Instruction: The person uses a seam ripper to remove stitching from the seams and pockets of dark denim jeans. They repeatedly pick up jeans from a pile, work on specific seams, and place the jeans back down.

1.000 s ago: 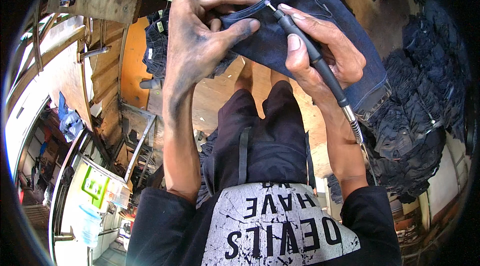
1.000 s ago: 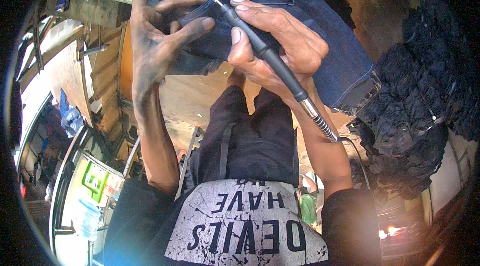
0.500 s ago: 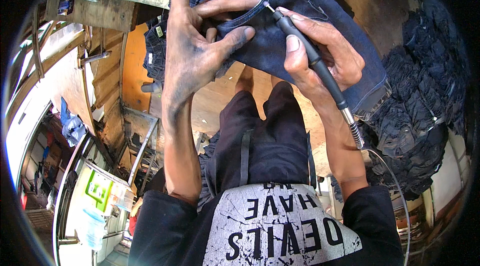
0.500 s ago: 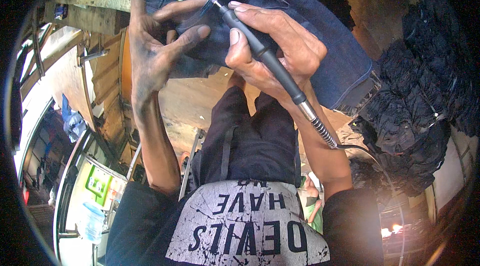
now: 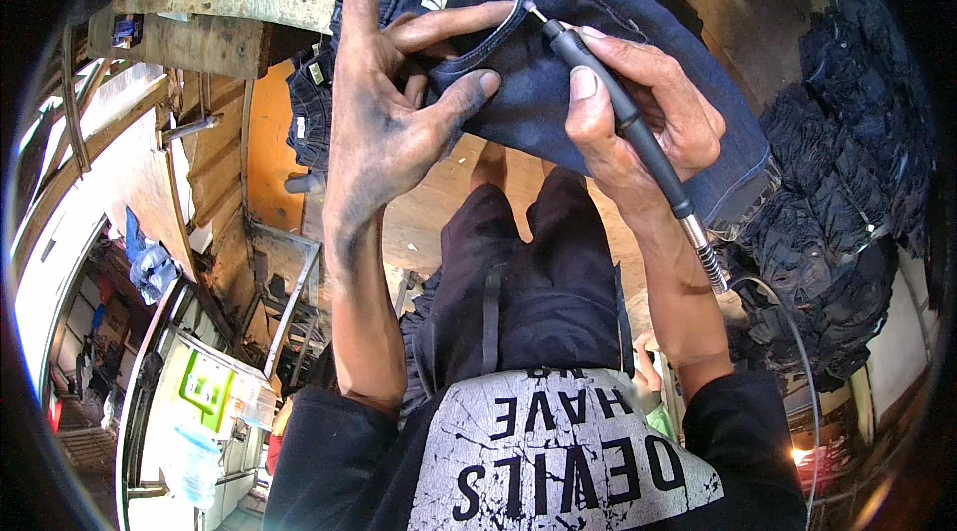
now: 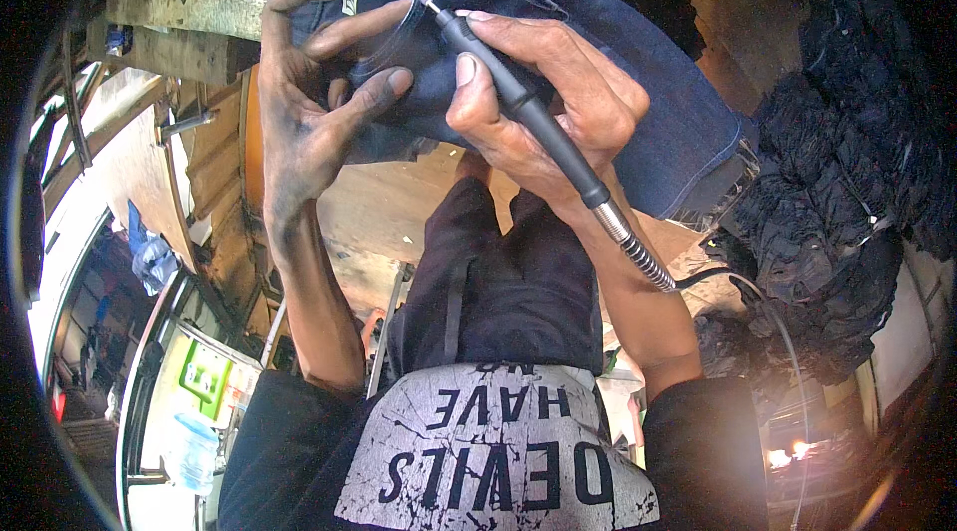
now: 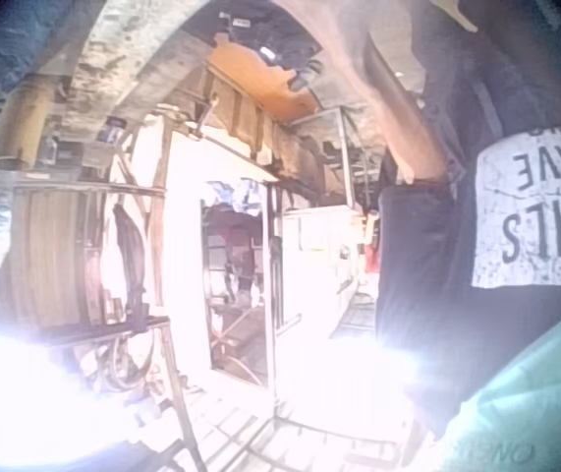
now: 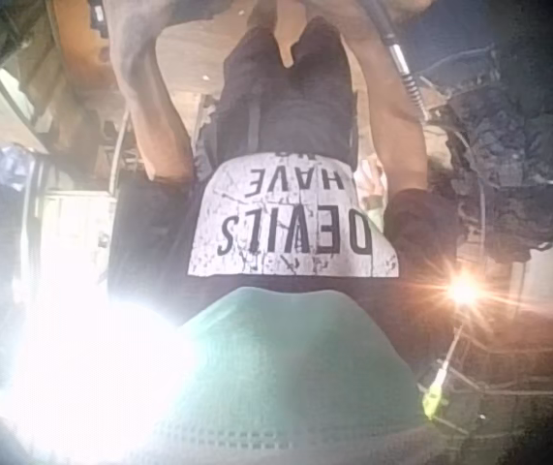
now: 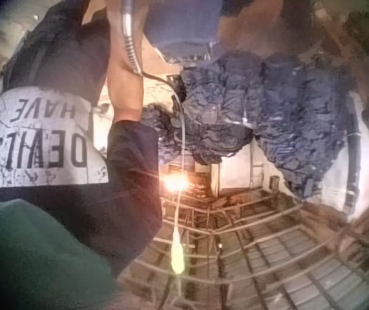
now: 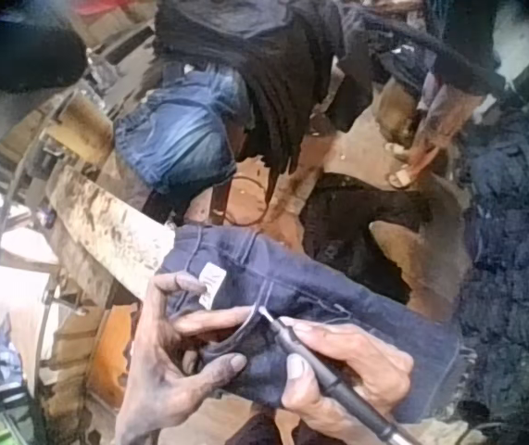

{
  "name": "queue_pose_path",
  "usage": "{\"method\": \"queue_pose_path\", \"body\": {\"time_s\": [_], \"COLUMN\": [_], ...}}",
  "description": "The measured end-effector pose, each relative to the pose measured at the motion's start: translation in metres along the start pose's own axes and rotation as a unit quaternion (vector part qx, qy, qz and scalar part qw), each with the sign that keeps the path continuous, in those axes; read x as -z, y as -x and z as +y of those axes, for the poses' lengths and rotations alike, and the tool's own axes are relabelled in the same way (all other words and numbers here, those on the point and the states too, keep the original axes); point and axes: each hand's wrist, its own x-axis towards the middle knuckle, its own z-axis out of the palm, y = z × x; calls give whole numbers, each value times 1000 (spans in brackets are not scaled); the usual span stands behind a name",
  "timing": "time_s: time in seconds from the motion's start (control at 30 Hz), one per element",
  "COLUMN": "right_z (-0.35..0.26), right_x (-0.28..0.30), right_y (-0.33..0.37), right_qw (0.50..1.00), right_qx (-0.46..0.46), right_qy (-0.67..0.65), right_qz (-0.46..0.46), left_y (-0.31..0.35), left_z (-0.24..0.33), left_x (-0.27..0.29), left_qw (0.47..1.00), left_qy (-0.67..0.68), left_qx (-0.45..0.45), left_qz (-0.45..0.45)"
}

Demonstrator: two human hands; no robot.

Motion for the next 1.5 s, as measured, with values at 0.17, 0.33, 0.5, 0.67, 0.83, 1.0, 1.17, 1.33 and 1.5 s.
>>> {"method": "queue_pose_path", "body": {"time_s": [0.17, 0.33, 0.5, 0.67, 0.83, 1.0, 1.17, 1.33, 1.5], "right_z": [-1, -1, 1, 7, 11, 10, 8, 5, -1], "right_x": [0, -2, -3, -12, -19, -18, -19, -14, -9], "right_y": [0, 0, 0, 0, 3, 2, 1, 2, 4], "right_qw": [1000, 1000, 999, 997, 993, 992, 991, 995, 997], "right_qx": [-8, -10, -26, -34, -45, -55, -58, -36, -22], "right_qy": [12, 19, 1, -11, -22, -32, -56, -32, -4], "right_qz": [7, 21, 18, 75, 108, 110, 110, 89, 72], "left_y": [-3, -1, 0, 1, 2, 2, 3, 2, 4], "left_z": [-3, -2, -3, -3, -1, -1, 0, 2, -1], "left_x": [-3, 1, 3, 2, 1, -2, -2, 1, -1], "left_qw": [999, 999, 999, 998, 995, 994, 993, 985, 995], "left_qy": [-5, -35, -33, -40, -84, -89, -97, -154, -76], "left_qx": [-47, -32, -29, -35, -38, -58, -66, -76, -58], "left_qz": [12, -5, -31, -36, -36, -16, -5, -27, -5]}}
